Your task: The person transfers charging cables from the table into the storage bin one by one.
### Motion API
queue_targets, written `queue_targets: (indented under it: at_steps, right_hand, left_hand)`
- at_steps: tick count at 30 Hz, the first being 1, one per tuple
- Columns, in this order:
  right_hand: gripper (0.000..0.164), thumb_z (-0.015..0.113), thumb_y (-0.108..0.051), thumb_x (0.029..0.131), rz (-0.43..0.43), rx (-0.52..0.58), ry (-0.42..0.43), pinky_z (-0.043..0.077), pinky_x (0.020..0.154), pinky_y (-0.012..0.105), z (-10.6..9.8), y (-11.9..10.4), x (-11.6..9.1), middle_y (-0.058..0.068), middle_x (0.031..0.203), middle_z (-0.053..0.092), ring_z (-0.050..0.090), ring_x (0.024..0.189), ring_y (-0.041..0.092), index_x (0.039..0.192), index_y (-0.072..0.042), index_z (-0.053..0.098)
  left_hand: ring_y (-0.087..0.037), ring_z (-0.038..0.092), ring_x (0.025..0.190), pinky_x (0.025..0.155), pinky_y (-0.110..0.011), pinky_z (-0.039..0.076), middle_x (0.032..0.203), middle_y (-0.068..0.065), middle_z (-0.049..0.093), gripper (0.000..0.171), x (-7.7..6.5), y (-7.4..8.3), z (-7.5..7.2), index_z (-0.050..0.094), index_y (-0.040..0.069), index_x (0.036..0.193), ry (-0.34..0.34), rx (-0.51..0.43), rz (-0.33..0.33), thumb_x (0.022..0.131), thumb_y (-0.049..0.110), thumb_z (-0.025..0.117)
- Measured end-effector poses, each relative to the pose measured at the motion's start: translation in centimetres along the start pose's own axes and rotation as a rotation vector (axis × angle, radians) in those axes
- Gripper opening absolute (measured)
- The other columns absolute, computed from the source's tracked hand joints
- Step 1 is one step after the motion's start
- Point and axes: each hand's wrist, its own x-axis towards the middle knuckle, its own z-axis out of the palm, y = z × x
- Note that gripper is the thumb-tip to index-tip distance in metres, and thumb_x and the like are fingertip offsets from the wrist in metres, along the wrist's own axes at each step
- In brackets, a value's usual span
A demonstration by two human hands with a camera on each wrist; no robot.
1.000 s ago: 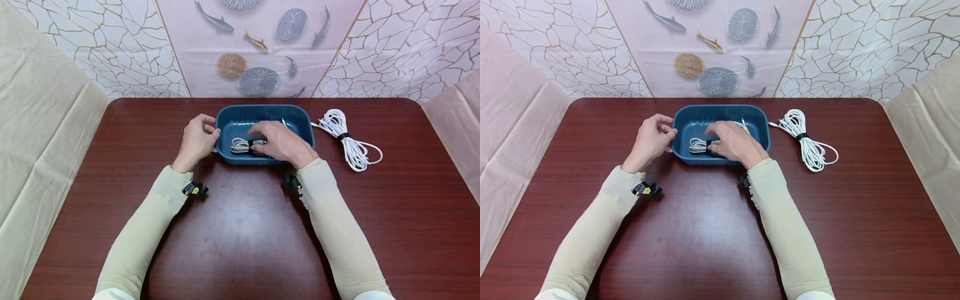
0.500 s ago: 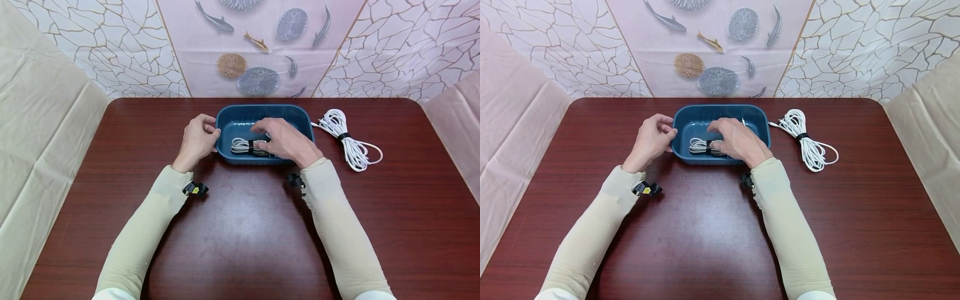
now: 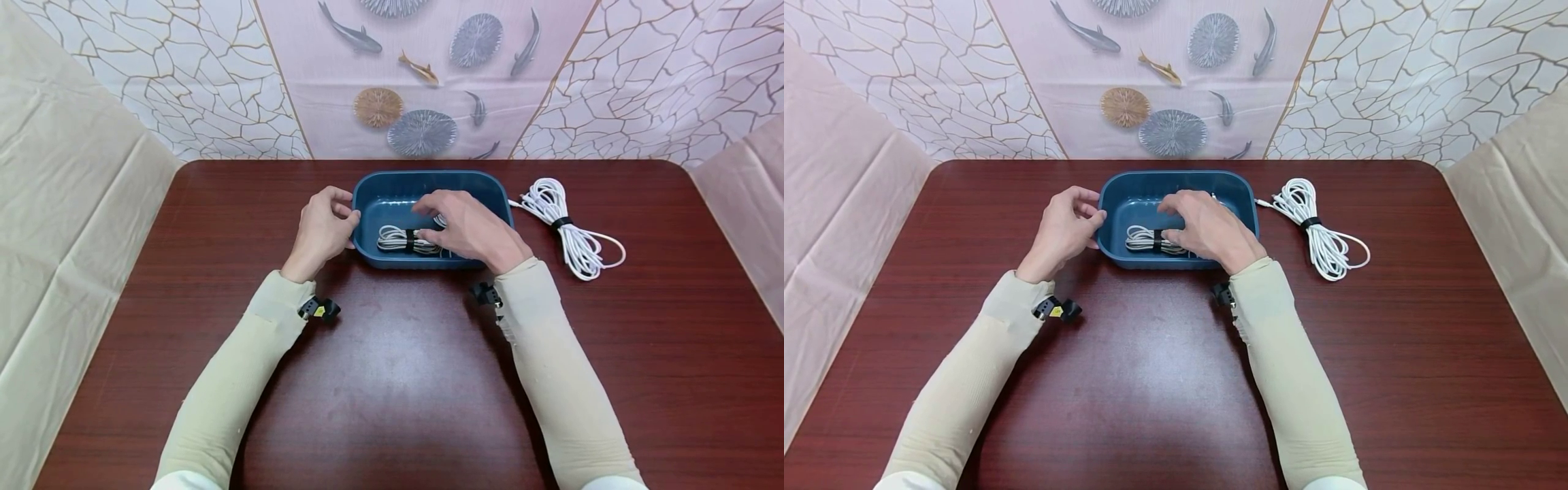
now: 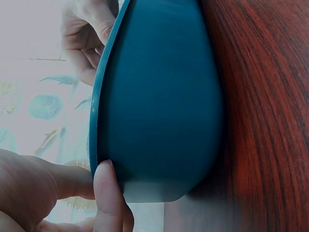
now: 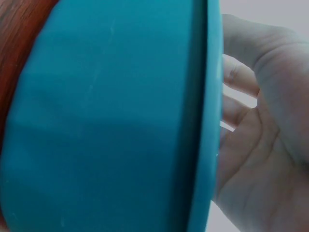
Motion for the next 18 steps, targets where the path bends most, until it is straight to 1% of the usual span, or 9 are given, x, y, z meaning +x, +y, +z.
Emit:
queue_targets:
  at_steps: [12,18]
  right_hand:
    - [0.042,0.074,-0.021,0.094,-0.042,-0.006,0.053,0.052,0.107,0.046,-0.37,0.32,-0.18,0.013,0.131,0.068,0.064,0.121,0.028,0.131,-0.004,0.066]
    - [0.043,0.074,-0.022,0.094,-0.029,-0.003,0.062,0.053,0.106,0.046,-0.66,0.47,-0.43,0.012,0.132,0.068,0.063,0.121,0.028,0.132,-0.005,0.065]
  left_hand:
    - [-0.013,0.066,0.055,0.061,-0.038,0.065,0.105,-0.016,0.067,0.033,0.04,-0.07,0.02,0.059,0.004,0.13,0.003,0.006,-0.002,0.099,0.013,0.065]
    - [-0.013,0.065,0.055,0.063,-0.04,0.066,0.104,-0.016,0.066,0.033,0.05,-0.04,0.04,0.059,0.004,0.13,0.004,0.004,-0.004,0.099,0.013,0.065]
